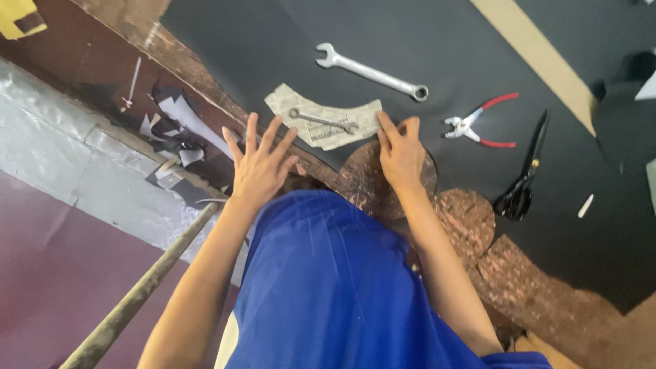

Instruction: The person places a circular template on a black sheet and uses shears to cut around it, then repeats the process with a newspaper template to cut a curved shape from the same material.

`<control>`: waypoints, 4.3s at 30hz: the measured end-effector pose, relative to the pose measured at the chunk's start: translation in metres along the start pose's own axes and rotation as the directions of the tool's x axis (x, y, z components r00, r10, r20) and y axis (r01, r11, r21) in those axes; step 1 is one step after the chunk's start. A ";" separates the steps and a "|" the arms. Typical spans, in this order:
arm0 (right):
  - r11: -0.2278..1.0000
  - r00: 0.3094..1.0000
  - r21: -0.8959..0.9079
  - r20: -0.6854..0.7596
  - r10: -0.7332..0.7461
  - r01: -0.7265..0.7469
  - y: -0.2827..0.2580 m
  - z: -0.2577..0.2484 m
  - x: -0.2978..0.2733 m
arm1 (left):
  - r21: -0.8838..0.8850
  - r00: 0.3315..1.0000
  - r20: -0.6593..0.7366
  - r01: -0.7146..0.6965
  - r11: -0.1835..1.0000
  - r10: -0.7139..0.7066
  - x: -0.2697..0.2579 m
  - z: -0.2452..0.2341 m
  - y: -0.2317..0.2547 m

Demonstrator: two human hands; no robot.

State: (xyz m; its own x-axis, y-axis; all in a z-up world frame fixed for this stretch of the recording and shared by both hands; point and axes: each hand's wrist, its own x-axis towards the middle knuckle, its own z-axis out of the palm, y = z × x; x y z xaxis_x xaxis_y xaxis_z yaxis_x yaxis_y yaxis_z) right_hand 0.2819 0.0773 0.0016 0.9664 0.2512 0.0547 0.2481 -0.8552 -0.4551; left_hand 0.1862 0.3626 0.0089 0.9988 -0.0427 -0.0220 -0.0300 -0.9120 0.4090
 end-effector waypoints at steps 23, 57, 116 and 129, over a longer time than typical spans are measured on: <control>0.925 0.969 0.346 -0.130 0.212 -0.156 0.000 -0.001 -0.008 | -0.132 0.927 -0.004 -0.373 0.918 0.376 0.070 -0.025 0.005; 0.023 -0.065 0.647 -0.112 0.992 -0.762 -0.208 0.116 0.036 | -0.639 0.303 0.586 -0.399 0.658 0.752 0.224 -0.024 -0.018; 0.068 -0.193 0.724 -0.271 0.943 -0.686 -0.226 0.143 0.019 | -0.619 0.170 0.392 -0.678 0.396 0.904 0.214 -0.018 -0.034; 0.301 0.164 0.587 -0.276 0.947 -0.751 -0.246 0.123 -0.005 | -0.590 -0.088 0.431 -0.780 0.207 0.898 0.218 -0.016 -0.020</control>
State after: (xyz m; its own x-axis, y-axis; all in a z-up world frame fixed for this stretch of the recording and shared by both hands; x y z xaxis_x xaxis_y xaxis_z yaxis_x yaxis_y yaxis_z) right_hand 0.2078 0.3422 0.0045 0.4124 -0.8936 -0.1771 -0.6911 -0.1803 -0.6999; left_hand 0.4049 0.3787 0.0107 -0.1310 -0.9911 -0.0240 -0.7633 0.0854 0.6404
